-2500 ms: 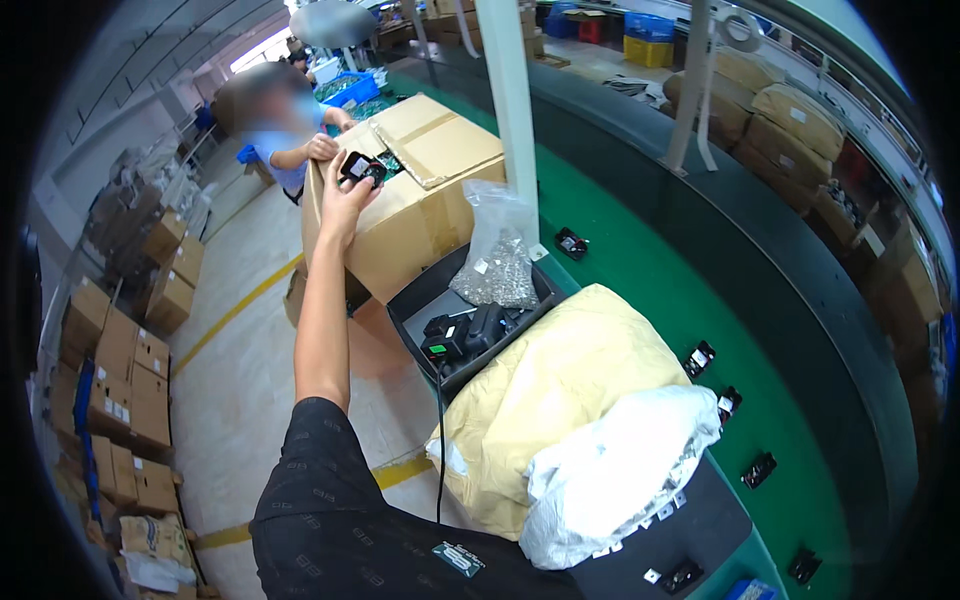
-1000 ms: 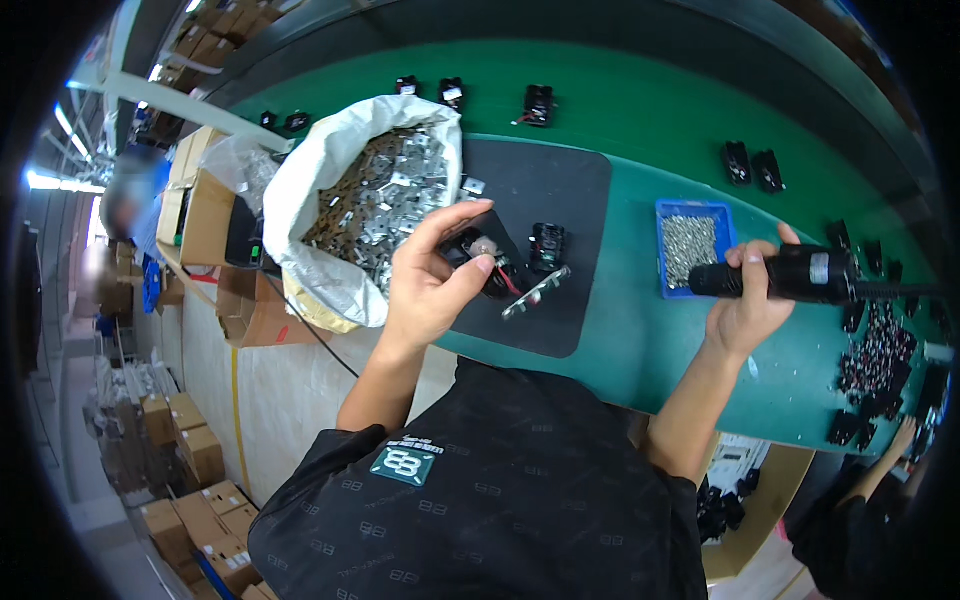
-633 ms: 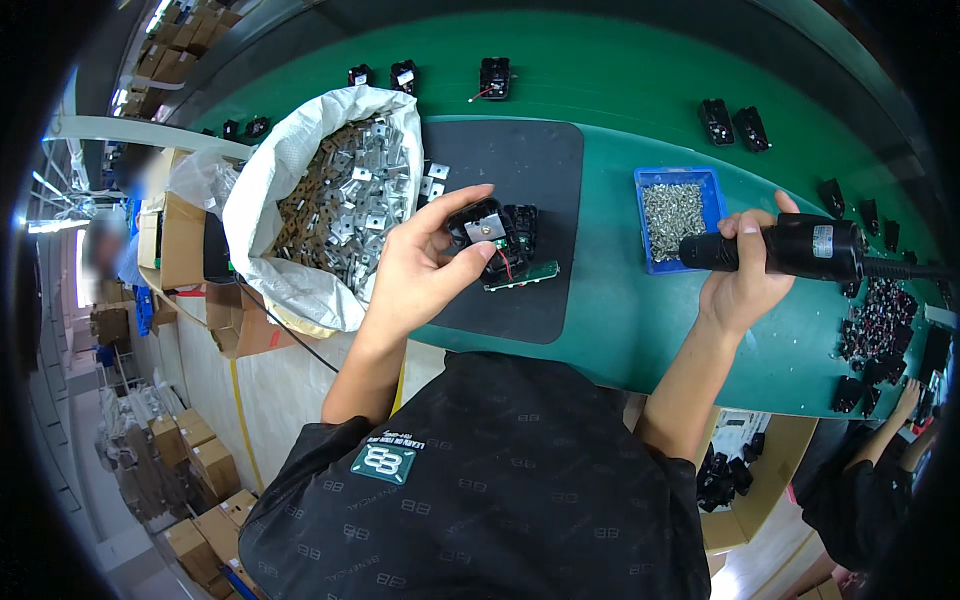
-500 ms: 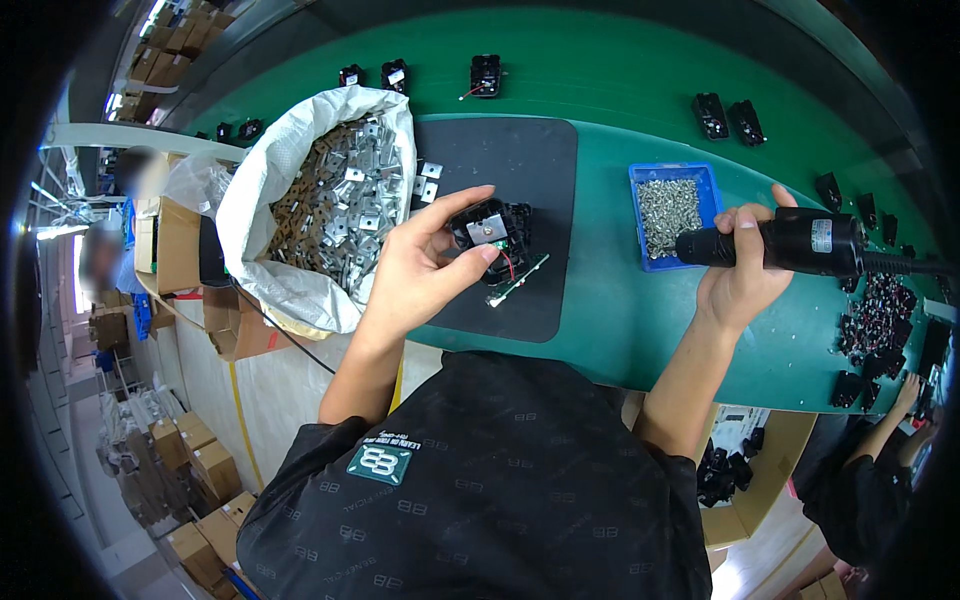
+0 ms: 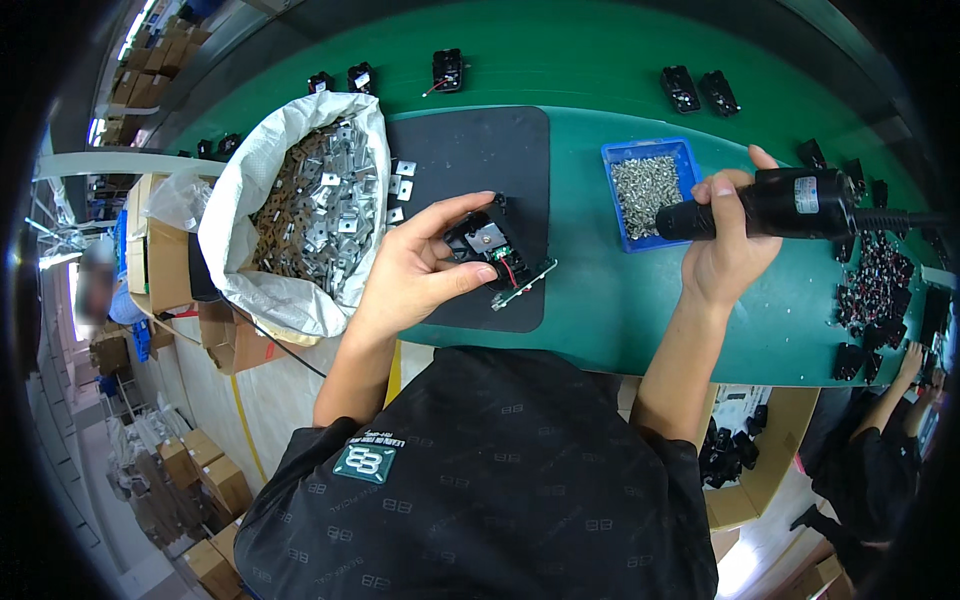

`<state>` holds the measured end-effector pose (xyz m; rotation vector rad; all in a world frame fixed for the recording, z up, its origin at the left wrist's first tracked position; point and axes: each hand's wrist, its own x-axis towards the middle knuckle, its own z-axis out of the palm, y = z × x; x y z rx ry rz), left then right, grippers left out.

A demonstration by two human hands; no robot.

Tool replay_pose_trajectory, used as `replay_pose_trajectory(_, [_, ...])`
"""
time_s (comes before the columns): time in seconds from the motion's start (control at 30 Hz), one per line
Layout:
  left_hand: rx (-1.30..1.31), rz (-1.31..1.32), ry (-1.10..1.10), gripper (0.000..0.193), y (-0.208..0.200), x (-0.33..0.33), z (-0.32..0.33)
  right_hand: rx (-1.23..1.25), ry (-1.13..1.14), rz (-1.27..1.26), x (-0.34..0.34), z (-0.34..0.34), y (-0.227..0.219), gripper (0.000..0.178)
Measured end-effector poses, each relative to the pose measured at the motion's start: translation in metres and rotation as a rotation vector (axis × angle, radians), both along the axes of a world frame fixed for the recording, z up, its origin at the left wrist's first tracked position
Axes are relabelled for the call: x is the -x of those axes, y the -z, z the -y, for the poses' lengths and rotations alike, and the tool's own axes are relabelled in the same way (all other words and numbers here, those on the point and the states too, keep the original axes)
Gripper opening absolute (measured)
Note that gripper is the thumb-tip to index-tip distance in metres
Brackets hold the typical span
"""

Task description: Assemble small electronic components using an electric screwdriver.

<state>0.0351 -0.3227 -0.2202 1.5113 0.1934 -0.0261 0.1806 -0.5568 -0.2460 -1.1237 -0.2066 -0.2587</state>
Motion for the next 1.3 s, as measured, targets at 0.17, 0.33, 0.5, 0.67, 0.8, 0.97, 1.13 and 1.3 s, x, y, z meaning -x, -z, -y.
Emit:
replay_pose_trajectory(0.17, [0.037,0.018,0.052,0.058,0.008,-0.004,0.012,-0.056,-0.002,0.048,-0.005,0.007,-0.015,0.047])
replay_pose_trajectory(0.33, [-0.354,0.08,0.338,0.051,0.032,-0.02,0.065,-0.099,-0.132,0.111,-0.02,0.013,-0.034,0.048])
replay_pose_trajectory(0.5, [-0.341,0.225,0.609,0.043,0.089,-0.059,0.16,0.06,-0.169,0.155,-0.027,0.029,-0.057,0.048])
replay_pose_trajectory(0.67, [-0.245,0.218,0.441,0.039,0.105,-0.112,0.204,0.074,-0.219,0.16,-0.037,0.027,-0.058,0.049])
replay_pose_trajectory(0.8, [-0.451,0.352,0.393,0.056,0.119,-0.119,0.216,0.051,-0.235,0.11,-0.048,0.025,-0.047,0.049])
replay_pose_trajectory(0.97, [-0.65,0.345,0.53,0.071,0.088,-0.09,0.189,-0.007,-0.237,0.083,-0.048,0.023,-0.035,0.051])
replay_pose_trajectory(1.13, [-0.586,0.612,0.267,0.03,0.074,-0.027,0.107,-0.067,-0.25,0.032,-0.03,0.017,-0.038,0.054])
replay_pose_trajectory(1.3, [-0.33,0.252,-0.007,0.022,0.052,-0.009,0.052,-0.237,-0.445,0.05,0.006,-0.006,-0.043,0.053])
